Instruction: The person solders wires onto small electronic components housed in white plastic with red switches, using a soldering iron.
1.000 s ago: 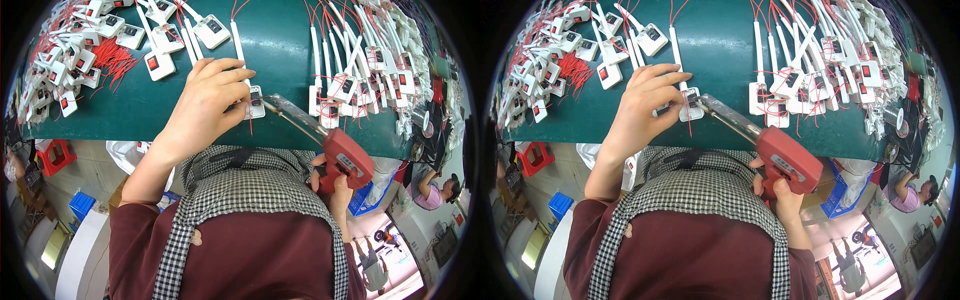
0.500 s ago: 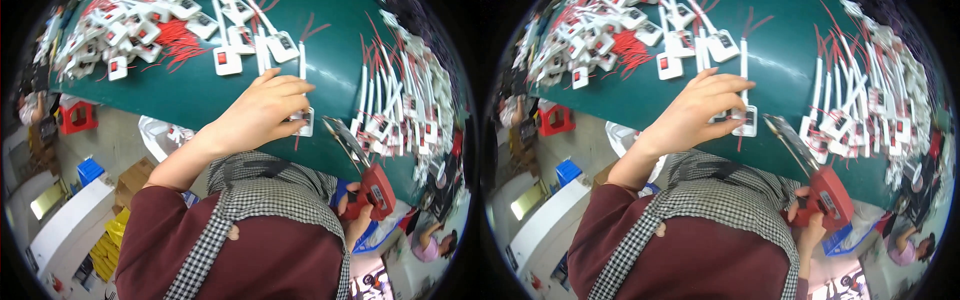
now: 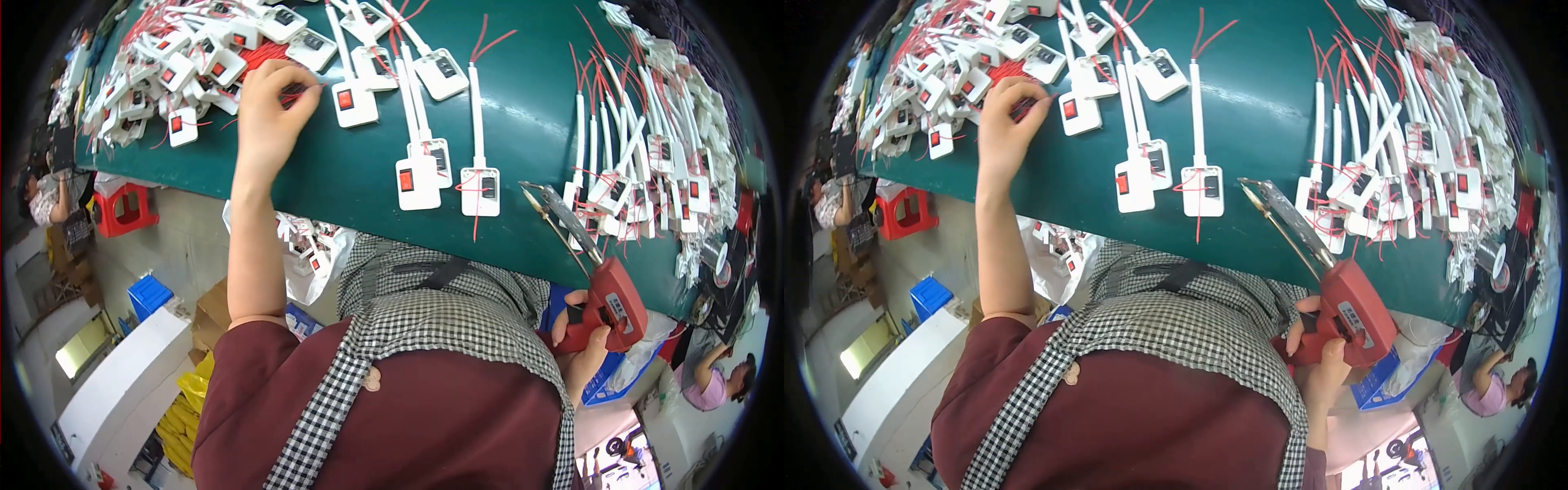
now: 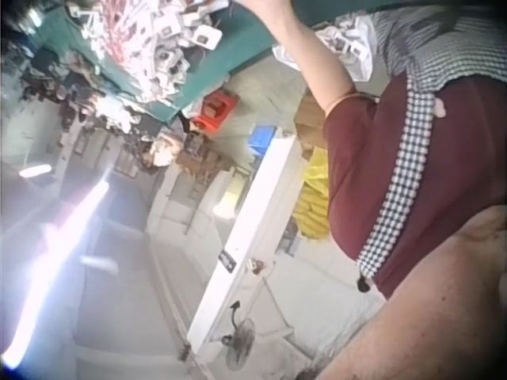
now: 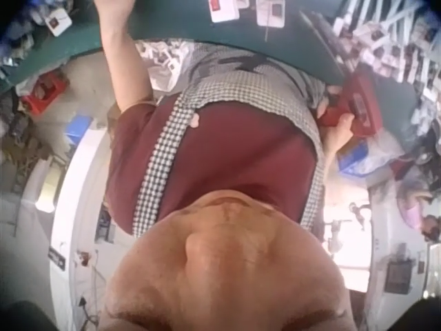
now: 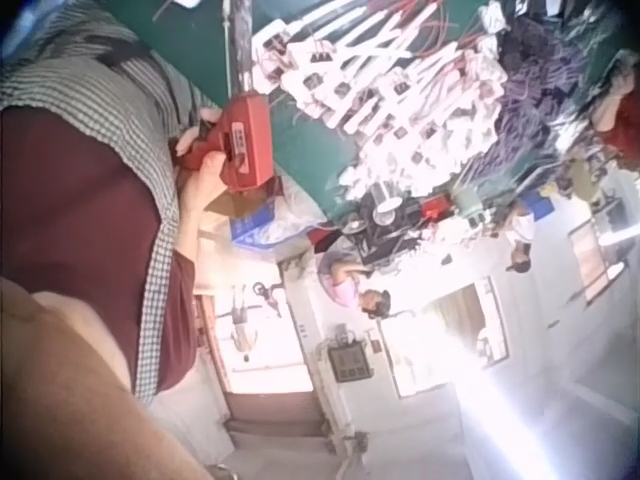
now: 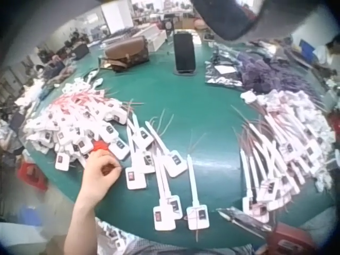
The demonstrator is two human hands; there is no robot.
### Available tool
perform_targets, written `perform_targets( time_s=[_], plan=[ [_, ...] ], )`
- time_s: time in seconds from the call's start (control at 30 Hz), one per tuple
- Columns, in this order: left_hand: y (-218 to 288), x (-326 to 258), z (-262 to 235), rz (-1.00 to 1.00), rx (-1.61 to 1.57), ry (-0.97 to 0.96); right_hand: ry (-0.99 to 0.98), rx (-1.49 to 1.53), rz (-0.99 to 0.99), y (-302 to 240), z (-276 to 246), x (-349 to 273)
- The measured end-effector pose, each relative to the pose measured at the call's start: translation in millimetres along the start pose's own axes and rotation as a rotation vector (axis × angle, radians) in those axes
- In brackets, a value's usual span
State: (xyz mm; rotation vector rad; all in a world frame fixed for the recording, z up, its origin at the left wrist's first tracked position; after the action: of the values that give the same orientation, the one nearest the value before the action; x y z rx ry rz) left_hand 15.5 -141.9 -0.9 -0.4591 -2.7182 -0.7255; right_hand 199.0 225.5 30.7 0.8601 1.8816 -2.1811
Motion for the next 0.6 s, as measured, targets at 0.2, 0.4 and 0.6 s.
perform_targets(
  time_s=[0.2,0.4,0.6],
  plan=[
    [-25,-7,0,-0.346,-0.51,0.034,0.004,0.017,-0.002,-1,0,0],
    [-1,-1,-6,0.037,0.061,0.04,-0.01,0.003,0.008,-1,0,1],
    [-5,1,-1,0.052,0.129,-0.069,0.021,0.025,-0.012,0,1,-1]
  ],
)
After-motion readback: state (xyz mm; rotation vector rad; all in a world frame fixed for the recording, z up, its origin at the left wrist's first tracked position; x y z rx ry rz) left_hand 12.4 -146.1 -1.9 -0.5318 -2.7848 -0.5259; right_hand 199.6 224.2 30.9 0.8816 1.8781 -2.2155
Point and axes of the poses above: each hand's wrist, its own x-axis towards the middle knuckle, its own z-axis out of the palm, y = z × x, the point moved 3 cm from there along x, towards the middle knuckle, and after that the axes turned 9 degrees about z, right-handed, at the moved point
